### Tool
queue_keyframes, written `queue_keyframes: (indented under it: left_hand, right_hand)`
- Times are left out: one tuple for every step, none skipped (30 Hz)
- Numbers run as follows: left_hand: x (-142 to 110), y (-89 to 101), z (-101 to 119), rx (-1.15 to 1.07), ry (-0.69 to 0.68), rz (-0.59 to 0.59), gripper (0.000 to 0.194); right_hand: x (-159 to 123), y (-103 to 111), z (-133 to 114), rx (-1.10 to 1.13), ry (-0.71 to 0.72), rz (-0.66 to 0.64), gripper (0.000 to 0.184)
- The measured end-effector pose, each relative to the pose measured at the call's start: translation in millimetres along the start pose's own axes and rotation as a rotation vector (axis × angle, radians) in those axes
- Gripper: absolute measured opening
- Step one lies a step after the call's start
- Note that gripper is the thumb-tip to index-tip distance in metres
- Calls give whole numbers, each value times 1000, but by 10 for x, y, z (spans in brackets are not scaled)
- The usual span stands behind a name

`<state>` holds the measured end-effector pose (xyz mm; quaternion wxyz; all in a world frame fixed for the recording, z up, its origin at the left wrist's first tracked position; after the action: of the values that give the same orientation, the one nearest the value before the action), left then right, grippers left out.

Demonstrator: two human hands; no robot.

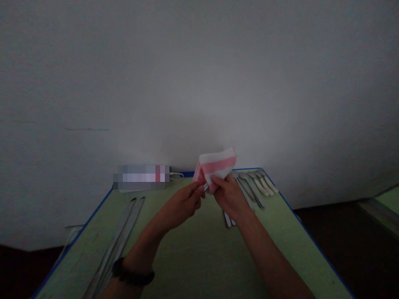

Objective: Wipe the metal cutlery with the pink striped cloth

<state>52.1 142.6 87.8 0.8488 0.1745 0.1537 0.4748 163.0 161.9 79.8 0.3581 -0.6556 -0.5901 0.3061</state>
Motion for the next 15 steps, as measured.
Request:
queue_keyframes:
  left_hand:
    - [7,46,-10,64,-5,29,29]
    - [9,80,-17,130,-9,49,29]
    - [8,96,-21,191,-12,56,28]
    - [4,97,-20,244,-17,55,28]
    - [-2,87,-15,290,-26,49,28]
    - [-10,68,-6,328,-36,41,28]
    - [-18,44,6,357,-49,32,28]
    - [-26,17,17,377,-59,24,28]
    - [-34,-9,29,387,-69,16,28]
    - [-41,-33,40,391,-76,9,28]
    - [-47,-51,51,390,-81,4,29]
    - [-52,-63,61,386,-83,1,29]
    - [-55,-68,70,380,-83,-1,28]
    - [-58,-65,78,374,-82,-2,28]
    - [-59,-54,85,366,-79,0,28]
  right_hand:
    - [2,-51,6,77,-65,-33,11]
    - [5,-88,8,156,-128,-54,13]
    - [12,-101,-1,225,-171,-53,18]
    - [27,-82,-23,270,-179,-27,25]
    - [46,-40,-44,292,-167,15,30]
    - [67,19,-63,295,-138,66,32]
    - [86,88,-83,288,-92,122,32]
    - [99,158,-100,274,-38,175,30]
    - [109,218,-107,256,7,216,28]
    - [116,263,-106,234,43,240,26]
    - [121,295,-105,211,74,252,25]
    - [123,319,-109,188,106,260,25]
    - [121,339,-114,166,133,269,26]
    - [117,350,-114,146,146,276,27]
    - [112,356,-111,134,149,285,28]
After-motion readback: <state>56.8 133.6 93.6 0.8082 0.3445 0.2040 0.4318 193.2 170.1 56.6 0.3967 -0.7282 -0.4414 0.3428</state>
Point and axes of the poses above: each hand's wrist, its own x-axis towards the middle knuckle, its own y-axis out of the back of the hand, z = x × y, the point moved 8 cm from there along x, towards the middle knuckle, and after that the axes turned 10 degrees about x, right-handed, at the moved point
